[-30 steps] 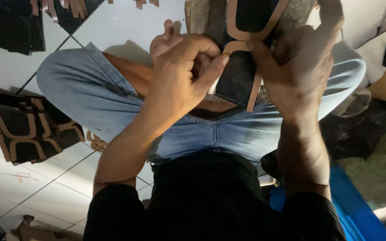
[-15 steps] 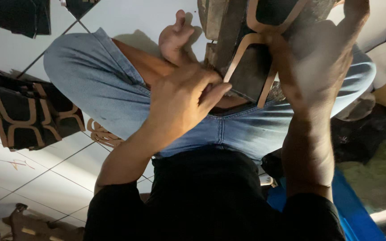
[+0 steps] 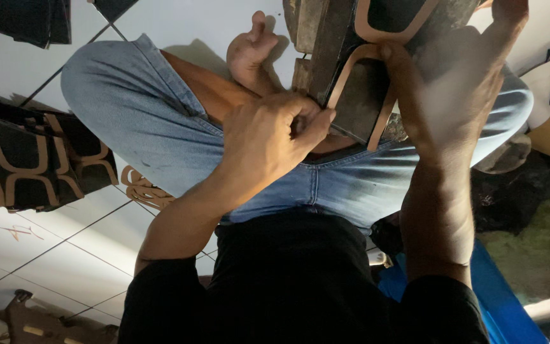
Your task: The person sits on the floor and assembles small leather goods by applying glue to black leather pieces and attaching brown leather strips. They repeatedly pick up pieces, apply adhesive, and press the strips onto the leather, stacking the finished items.
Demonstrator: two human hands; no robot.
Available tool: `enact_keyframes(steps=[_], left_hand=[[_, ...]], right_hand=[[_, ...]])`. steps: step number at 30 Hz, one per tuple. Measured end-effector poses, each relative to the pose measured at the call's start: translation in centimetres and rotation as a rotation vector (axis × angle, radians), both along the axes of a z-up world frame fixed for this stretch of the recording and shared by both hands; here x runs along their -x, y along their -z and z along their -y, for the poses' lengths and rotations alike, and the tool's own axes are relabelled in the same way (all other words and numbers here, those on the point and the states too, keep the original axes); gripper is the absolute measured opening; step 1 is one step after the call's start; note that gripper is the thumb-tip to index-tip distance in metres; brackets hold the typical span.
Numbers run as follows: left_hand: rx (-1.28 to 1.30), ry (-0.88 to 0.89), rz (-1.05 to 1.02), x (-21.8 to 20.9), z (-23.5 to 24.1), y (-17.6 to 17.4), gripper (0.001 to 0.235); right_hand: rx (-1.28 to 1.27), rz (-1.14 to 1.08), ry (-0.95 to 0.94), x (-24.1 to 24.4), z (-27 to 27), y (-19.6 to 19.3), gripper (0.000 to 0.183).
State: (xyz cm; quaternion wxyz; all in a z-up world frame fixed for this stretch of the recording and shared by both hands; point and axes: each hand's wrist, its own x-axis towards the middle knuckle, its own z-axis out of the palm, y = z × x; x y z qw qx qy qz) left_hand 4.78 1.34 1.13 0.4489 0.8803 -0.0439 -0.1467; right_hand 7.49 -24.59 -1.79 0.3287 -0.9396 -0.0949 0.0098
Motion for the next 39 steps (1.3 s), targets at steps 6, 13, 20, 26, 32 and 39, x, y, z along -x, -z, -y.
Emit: enact_keyframes(steps=[6, 13, 20, 26, 32, 39], left_hand=[[-0.053, -0.032, 0.168, 0.0, -0.1, 0.6, 0.035], [-0.056, 0.003, 0.134, 0.0, -0.4, 0.6, 0.036], [-0.027, -0.003, 0.089, -0.1, -0.6, 0.0, 0.033], [-0.030, 0.029, 0.117, 0.2, -0.8, 0.3, 0.035], [-0.063, 0.137, 0.408, 0.6, -1.6, 1.3, 0.036], [-0.174, 0.268, 0.452, 0.1, -2.1, 1.2, 0.041]], right_hand=[[0.004, 0.012, -0.002, 0.4, 0.5, 0.8, 0.096], [0.033, 0.149, -0.059, 0.6, -0.2, -0.5, 0.097], [0.114, 0.332, -0.371, -0.3, -4.3, -2.9, 0.089], [0.125, 0.290, -0.388, -0.4, -4.8, -3.8, 0.089], [0.146, 0.273, -0.410, -0.2, -4.3, -3.4, 0.082], [0.127, 0.247, -0.440, -0.2, -3.6, -3.1, 0.071]])
